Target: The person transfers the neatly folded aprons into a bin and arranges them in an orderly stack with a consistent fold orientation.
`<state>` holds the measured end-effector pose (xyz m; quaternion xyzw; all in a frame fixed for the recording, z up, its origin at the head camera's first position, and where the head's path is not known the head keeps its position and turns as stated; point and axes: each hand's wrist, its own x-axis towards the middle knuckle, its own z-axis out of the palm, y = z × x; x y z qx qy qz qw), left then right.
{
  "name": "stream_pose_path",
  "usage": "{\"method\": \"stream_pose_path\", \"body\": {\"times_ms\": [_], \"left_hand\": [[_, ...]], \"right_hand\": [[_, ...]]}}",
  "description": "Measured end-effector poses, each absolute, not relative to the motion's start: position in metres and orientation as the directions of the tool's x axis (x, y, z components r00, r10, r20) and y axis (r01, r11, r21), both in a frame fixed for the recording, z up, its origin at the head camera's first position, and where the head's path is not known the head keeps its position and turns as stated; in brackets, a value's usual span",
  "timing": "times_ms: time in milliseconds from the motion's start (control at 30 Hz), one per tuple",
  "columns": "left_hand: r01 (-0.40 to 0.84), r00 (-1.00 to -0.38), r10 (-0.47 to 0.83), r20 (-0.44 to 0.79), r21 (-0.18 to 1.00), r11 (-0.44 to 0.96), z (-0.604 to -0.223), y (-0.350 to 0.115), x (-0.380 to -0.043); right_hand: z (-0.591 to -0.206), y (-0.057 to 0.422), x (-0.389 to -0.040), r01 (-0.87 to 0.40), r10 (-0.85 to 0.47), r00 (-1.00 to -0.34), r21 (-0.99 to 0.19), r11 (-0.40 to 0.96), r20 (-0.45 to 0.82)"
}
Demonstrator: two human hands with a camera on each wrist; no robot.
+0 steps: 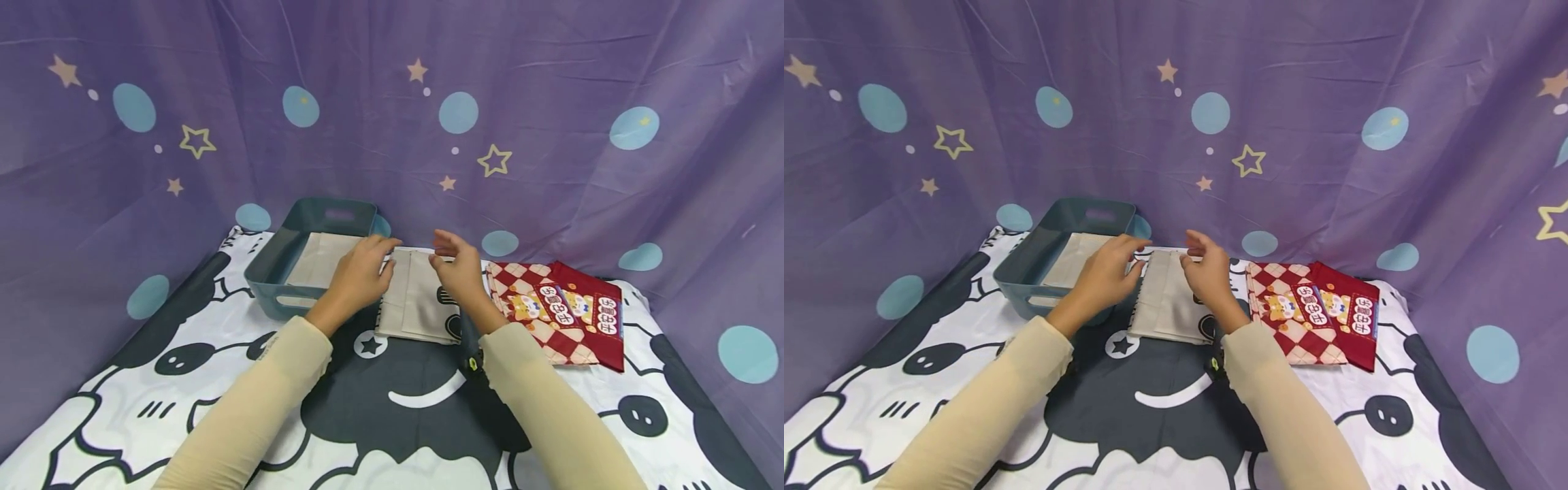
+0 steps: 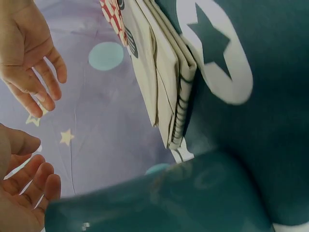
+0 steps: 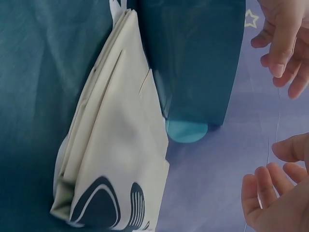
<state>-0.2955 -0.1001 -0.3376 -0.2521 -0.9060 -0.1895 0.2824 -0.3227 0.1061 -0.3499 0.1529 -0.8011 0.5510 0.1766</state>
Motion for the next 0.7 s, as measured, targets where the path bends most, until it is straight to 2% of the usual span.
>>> {"method": "stream_pose_path", "body": {"times_ms": [167,333,700], "left_hand": [[0.563,-0.726,0.383,0.571,0.176,0.807,-0.341,-0.088,-0.296],[0.564,-0.753,0.447,0.483,0.124,0.816,-0.345,-0.077,-0.295],[0.536,-0.8,0.466,0.377,0.102,0.838,-0.361,-0.064,-0.302]], "right_hand": [[-0.355,0.118,-0.322,-0.436,-0.041,-0.891,-0.827,0.356,0.452],[-0.362,0.126,-0.321,-0.424,-0.059,-0.892,-0.782,0.456,0.449],[-0.375,0.138,-0.32,-0.444,-0.256,-0.872,-0.457,0.77,0.417]]}}
